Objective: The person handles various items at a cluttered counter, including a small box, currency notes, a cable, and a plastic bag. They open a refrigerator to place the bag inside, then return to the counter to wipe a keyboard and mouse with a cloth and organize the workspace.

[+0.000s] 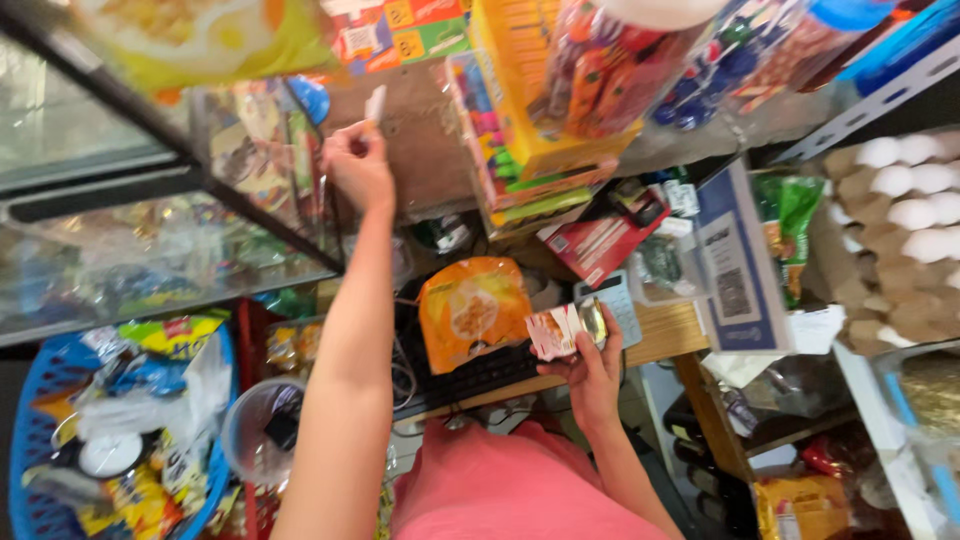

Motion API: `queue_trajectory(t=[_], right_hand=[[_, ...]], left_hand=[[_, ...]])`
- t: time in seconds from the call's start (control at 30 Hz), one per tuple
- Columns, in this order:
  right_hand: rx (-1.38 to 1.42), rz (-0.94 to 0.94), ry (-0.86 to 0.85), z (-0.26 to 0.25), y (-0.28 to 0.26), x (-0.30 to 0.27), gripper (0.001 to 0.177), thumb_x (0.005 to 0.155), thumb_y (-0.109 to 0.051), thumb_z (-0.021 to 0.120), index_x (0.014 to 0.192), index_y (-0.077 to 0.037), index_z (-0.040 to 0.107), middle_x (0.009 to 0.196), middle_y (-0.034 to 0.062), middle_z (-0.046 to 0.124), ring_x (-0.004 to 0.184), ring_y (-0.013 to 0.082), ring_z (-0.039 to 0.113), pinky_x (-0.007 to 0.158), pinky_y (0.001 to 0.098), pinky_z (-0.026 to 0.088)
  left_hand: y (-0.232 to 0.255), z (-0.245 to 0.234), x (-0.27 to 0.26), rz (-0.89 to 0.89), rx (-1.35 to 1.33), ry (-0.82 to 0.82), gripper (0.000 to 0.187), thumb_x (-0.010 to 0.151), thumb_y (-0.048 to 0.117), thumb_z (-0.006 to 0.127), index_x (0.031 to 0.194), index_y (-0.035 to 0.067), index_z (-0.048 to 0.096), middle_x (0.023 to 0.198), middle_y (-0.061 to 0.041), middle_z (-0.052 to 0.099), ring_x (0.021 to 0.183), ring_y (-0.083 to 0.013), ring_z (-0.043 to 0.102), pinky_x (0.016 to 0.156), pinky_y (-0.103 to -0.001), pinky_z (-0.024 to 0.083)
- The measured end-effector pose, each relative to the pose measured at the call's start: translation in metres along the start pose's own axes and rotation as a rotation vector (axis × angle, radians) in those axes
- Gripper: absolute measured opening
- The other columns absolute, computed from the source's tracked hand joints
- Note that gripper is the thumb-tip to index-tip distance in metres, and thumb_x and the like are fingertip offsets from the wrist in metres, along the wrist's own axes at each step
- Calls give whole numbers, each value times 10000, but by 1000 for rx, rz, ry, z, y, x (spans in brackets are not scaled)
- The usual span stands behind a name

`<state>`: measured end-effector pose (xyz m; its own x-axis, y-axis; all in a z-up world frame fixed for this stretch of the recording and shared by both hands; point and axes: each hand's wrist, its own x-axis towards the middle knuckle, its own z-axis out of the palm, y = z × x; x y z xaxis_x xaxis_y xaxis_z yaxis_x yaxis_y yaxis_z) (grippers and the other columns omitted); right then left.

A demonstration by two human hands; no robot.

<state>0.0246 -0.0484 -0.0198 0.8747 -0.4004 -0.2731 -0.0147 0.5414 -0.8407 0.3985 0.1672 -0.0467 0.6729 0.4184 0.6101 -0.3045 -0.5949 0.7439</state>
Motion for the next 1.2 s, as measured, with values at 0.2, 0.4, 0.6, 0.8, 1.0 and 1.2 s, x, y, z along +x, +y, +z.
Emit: queue_trajectory(t=[0.2, 0.4, 0.6, 0.8, 1.0, 1.2], right_hand=[[-44, -36, 65, -42, -18, 11, 631, 1022, -222, 487, 1582, -179, 200, 1294, 194, 637, 942, 369, 738, 679, 442, 616], [57, -1, 78, -92, -12, 45, 575, 1057, -235, 575, 1595, -143, 391, 1378, 63, 615, 1135, 204, 618, 861, 380, 479], [235, 198, 7, -96, -29, 74, 516, 986, -298, 555, 1480, -208, 437, 1310, 31, 637, 1129, 199, 621, 890, 404, 515], [202, 235, -188, -73, -37, 78, 535, 963, -176, 607, 1468, -145, 431, 1401, 65, 580, 1262, 217, 597, 1022, 429, 517], [317, 283, -334, -87, -39, 78, 564, 979, -92, 618, 1476, -167, 362, 1389, 96, 570, 1254, 243, 584, 993, 410, 515], [347, 321, -330, -116, -39, 83, 569, 963, -33, 634, 1441, -197, 371, 1352, 96, 612, 1192, 227, 621, 833, 353, 518]], left_hand=[[-30, 21, 15, -133, 65, -151, 290, 787, 55, 833, 1014, -8, 665, 923, -130, 669, 863, -307, 660, 797, -453, 521], [3, 6, 5, 30, 146, -191, 889, 701, 119, 932, 1392, -101, 417, 1325, -284, 464, 1241, -442, 467, 1063, -460, 402], [164, -91, -181, -24, -673, -365, 440, 901, 18, 689, 1307, 80, 532, 1199, -125, 553, 1170, -275, 524, 1130, -384, 420], [228, -114, -246, -142, -424, -836, 852, 730, 252, 935, 1444, 18, 533, 1495, -176, 553, 1417, -330, 526, 1194, -424, 428], [235, -120, -259, -76, -345, -711, 802, 798, 182, 877, 1491, 16, 509, 1563, -210, 463, 1423, -391, 504, 1175, -449, 429], [261, -121, -262, 262, 41, -739, 853, 828, 292, 821, 1542, 69, 411, 1622, -347, 168, 1488, -552, 181, 1174, -682, 136]])
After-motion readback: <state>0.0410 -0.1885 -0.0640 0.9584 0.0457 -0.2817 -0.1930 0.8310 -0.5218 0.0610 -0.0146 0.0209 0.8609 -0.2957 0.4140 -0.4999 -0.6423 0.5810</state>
